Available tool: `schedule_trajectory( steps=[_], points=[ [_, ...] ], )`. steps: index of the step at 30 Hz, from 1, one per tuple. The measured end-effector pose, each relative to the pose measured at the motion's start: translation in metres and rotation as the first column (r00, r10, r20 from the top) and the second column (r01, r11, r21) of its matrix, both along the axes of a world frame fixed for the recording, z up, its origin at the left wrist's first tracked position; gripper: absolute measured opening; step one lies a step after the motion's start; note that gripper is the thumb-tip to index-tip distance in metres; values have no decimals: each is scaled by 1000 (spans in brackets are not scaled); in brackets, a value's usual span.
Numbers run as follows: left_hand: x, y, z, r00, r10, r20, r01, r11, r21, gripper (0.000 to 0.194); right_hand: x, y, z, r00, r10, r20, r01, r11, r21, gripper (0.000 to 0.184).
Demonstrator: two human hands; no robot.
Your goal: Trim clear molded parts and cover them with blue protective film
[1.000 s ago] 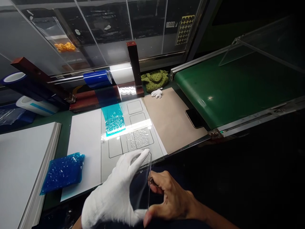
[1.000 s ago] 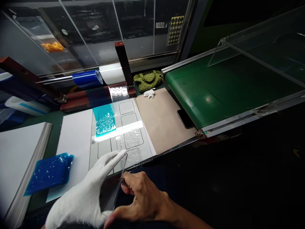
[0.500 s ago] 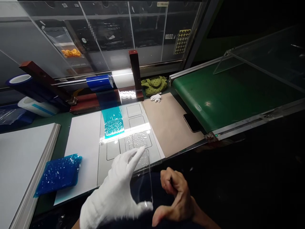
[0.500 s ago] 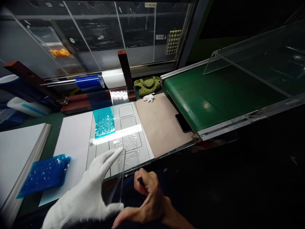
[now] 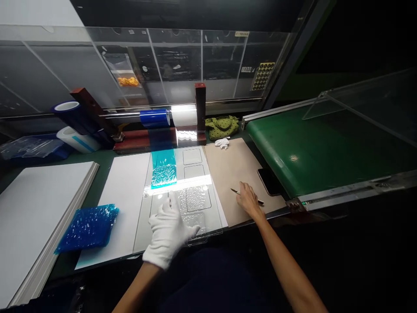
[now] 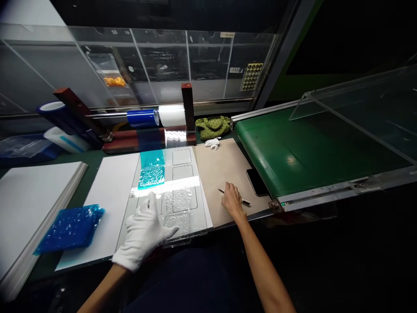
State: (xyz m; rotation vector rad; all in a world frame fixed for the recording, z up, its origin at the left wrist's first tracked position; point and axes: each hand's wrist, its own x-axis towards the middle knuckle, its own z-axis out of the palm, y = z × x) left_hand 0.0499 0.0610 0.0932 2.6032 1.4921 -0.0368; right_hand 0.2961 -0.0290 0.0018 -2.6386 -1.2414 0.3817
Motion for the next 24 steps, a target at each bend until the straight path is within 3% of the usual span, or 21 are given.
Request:
schedule_trajectory(
  steps=[3, 5, 8, 11, 13, 16, 20, 24],
  points=[
    [7, -1, -7, 996, 85, -1, -85, 995, 56, 115, -49, -3, 24, 989, 148, 19, -149, 980, 131, 83],
    [10, 0, -12, 996, 88, 23, -90, 993, 76, 111, -89, -1, 35, 958, 286, 8, -280, 933, 226, 100],
    [15, 1, -19, 993, 107, 45, -111, 988, 110, 93, -134, 8, 38, 902, 432, 17, -415, 856, 309, 109],
    [21, 2, -23, 986, 164, 43, -168, 979, 117, 64, -152, 19, 29, 871, 490, 40, -476, 820, 317, 106],
    [25, 1, -22, 984, 170, 51, -175, 979, 105, 57, -153, 23, 22, 870, 489, 56, -480, 818, 317, 105],
    [30, 2, -21, 981, 178, 79, -182, 983, 39, 60, -143, 26, 13, 870, 488, 68, -480, 809, 339, 106],
    [19, 7, -28, 959, 255, 125, -259, 966, 10, 99, -105, 40, 0, 830, 548, 103, -543, 751, 377, 109],
    [-14, 7, -51, 916, 379, 134, -394, 911, 118, 110, -48, 75, -14, 782, 594, 187, -621, 722, 305, 116]
  ],
)
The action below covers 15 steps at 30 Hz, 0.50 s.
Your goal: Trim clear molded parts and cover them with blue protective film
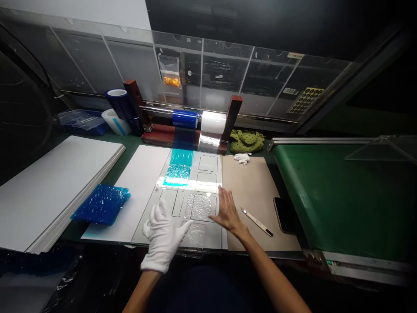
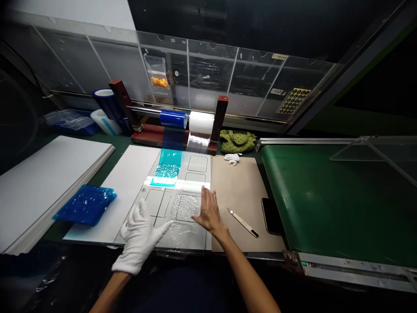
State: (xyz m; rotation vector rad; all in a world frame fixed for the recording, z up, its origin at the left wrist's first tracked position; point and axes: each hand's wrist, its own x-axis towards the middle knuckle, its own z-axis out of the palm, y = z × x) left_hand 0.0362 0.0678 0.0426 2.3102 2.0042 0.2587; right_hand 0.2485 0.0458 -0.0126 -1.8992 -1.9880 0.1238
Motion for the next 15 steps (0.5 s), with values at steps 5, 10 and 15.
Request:
schedule_trajectory(
  steps=[5, 10, 15],
  points=[
    [-32, -21, -36, 989, 102, -105, -105, 994, -28, 106, 46, 48, -14, 985, 71, 155, -68, 997, -28, 118],
    [-42, -40, -53, 973, 173, -154, -188, 978, -88, 102, 54, 80, -22, 978, 132, 160, -131, 991, -17, 112],
    [-39, -45, -54, 951, 253, -177, -284, 942, -178, 100, 53, 98, -26, 971, 194, 138, -191, 981, -34, 111]
  ],
)
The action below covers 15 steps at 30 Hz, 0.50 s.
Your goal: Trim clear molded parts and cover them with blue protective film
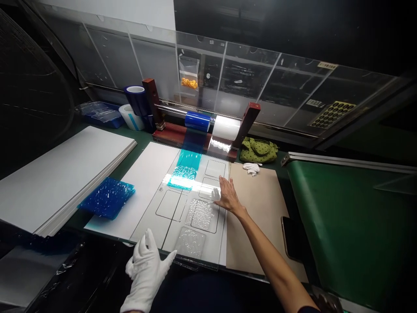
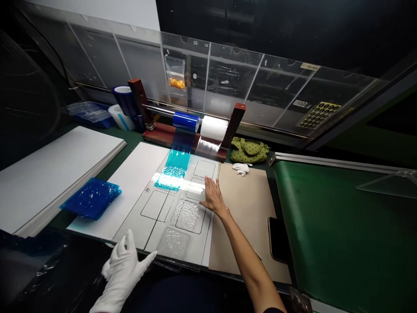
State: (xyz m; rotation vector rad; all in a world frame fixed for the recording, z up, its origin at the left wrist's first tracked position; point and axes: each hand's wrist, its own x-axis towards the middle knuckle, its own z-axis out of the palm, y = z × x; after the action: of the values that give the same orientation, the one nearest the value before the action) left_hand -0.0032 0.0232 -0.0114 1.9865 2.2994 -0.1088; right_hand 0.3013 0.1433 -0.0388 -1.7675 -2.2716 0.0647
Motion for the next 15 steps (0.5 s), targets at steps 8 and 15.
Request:
schedule_trajectory(
  steps=[8, 15],
  points=[
    [7, 6, -6, 999, -33, 30, 32, 999, 23, 93, 0, 15, -8, 998, 67, 17, -66, 997, -30, 111],
    [15, 31, -3, 992, 21, 122, -13, 998, -69, 100, 6, 14, -8, 1000, -17, -14, 16, 999, -31, 114]
  ],
)
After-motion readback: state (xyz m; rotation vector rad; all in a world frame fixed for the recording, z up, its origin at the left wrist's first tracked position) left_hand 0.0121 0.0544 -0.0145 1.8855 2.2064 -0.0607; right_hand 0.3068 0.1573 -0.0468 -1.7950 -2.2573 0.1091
